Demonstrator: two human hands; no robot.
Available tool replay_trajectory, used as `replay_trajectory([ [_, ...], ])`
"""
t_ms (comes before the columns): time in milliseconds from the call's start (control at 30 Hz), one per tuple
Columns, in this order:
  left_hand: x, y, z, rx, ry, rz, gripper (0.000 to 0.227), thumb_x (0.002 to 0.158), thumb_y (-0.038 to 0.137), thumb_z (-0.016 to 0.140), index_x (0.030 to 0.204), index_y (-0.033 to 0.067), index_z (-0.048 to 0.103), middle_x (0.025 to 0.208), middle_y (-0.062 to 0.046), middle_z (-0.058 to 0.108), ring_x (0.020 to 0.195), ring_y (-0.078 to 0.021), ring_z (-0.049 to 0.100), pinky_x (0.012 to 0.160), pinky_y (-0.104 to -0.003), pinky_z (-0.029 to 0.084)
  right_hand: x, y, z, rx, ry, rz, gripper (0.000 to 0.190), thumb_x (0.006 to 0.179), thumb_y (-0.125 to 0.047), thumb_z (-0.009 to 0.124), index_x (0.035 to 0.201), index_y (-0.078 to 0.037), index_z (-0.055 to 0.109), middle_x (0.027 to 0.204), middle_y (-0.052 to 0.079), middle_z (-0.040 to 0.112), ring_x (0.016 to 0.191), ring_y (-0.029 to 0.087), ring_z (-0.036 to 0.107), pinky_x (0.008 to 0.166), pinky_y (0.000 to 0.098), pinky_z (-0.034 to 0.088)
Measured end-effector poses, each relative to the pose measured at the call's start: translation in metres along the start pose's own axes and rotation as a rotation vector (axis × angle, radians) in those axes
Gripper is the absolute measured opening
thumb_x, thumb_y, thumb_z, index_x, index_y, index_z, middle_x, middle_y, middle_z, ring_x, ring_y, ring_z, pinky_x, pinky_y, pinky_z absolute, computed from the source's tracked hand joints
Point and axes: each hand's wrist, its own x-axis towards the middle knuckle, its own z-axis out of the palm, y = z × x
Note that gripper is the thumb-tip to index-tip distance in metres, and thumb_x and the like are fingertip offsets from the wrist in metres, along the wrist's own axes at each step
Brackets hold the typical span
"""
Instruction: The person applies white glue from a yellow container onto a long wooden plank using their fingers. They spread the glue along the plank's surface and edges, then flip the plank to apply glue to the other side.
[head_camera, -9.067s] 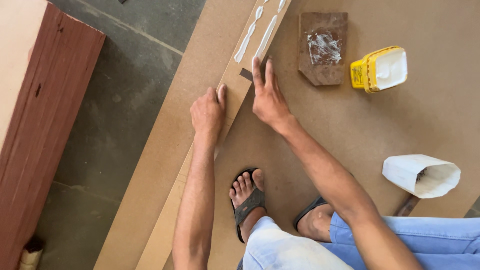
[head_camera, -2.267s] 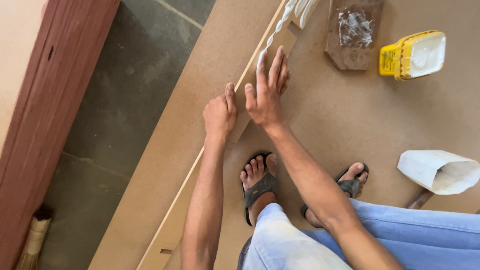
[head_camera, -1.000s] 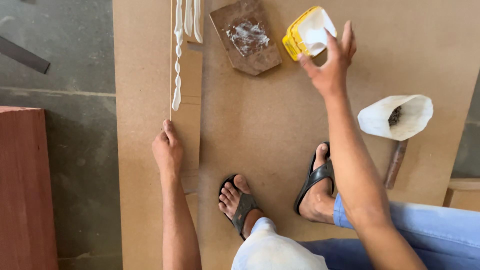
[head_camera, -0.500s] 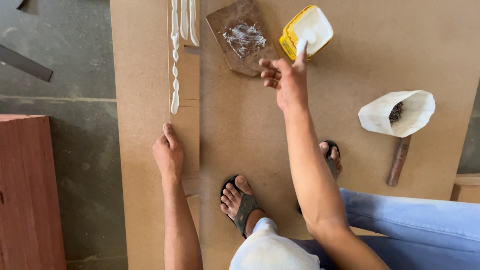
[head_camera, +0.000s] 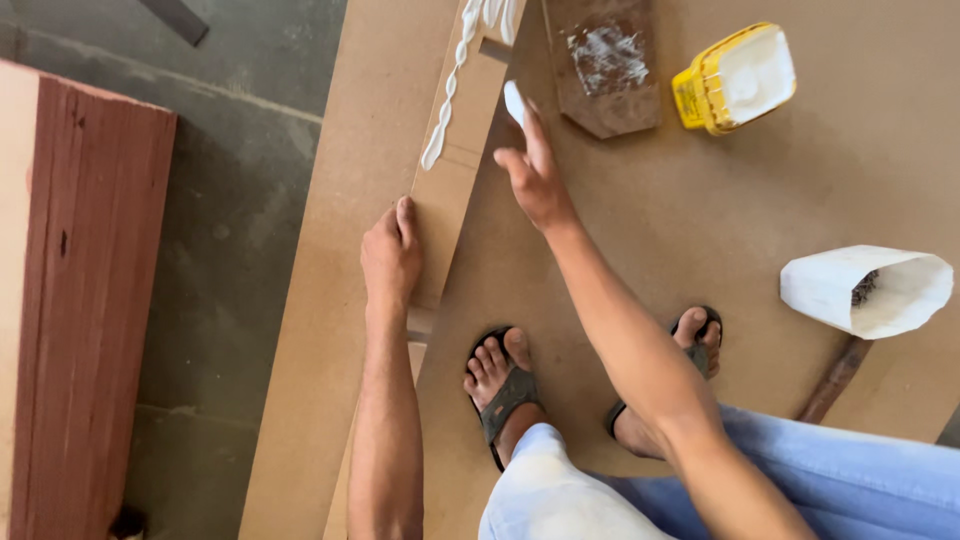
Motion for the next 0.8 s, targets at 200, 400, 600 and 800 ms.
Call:
replay_trajectory([
  [200, -0.027, -0.008, -0.015, 0.01, 0.015, 0.043, 0.043, 0.103, 0.042, 0.055, 0.09, 0.0038, 0.068, 0.081, -0.024, 0.069, 0.079, -0.0472, 0.065, 0.068, -0.054, 0.05, 0.037, 0.018, 0.019, -0.18, 0.029, -0.171, 0.073, 0.093, -0.015, 0.053, 0.161, 0.003, 0.031, 0.166, 0.021, 0.036, 0.159, 0.031, 0.03, 0.135, 0.0394, 0.022],
  [400, -0.045, -0.021, -0.022, 0.048, 0.009, -0.009, 0.042, 0.104, 0.043, 0.057, 0.092, 0.0044, 0.068, 0.079, -0.023, 0.068, 0.078, -0.0466, 0.065, 0.068, -0.053, 0.049, 0.038, 0.015, 0.019, -0.225, 0.027, -0.183, 0.08, 0.091, -0.018, 0.05, 0.164, 0.0, 0.023, 0.17, 0.021, 0.026, 0.161, 0.032, 0.024, 0.136, 0.0438, 0.018],
  [600, -0.057, -0.029, -0.023, 0.009, 0.045, 0.008, 0.037, 0.102, 0.041, 0.059, 0.095, 0.0063, 0.07, 0.079, -0.022, 0.069, 0.076, -0.0456, 0.066, 0.067, -0.053, 0.05, 0.037, 0.023, 0.02, -0.354, 0.053, -0.207, 0.078, 0.094, -0.018, 0.048, 0.167, -0.004, 0.023, 0.172, 0.018, 0.028, 0.162, 0.031, 0.025, 0.138, 0.044, 0.02],
  [800, -0.056, -0.032, -0.021, 0.017, 0.067, 0.009, 0.037, 0.103, 0.042, 0.06, 0.095, 0.0067, 0.07, 0.078, -0.022, 0.069, 0.076, -0.0447, 0.067, 0.067, -0.052, 0.051, 0.027, 0.02, 0.031, -0.46, 0.024, -0.229, 0.078, 0.097, -0.02, 0.048, 0.168, -0.004, 0.018, 0.175, 0.019, 0.017, 0.165, 0.035, 0.017, 0.138, 0.0492, 0.016],
])
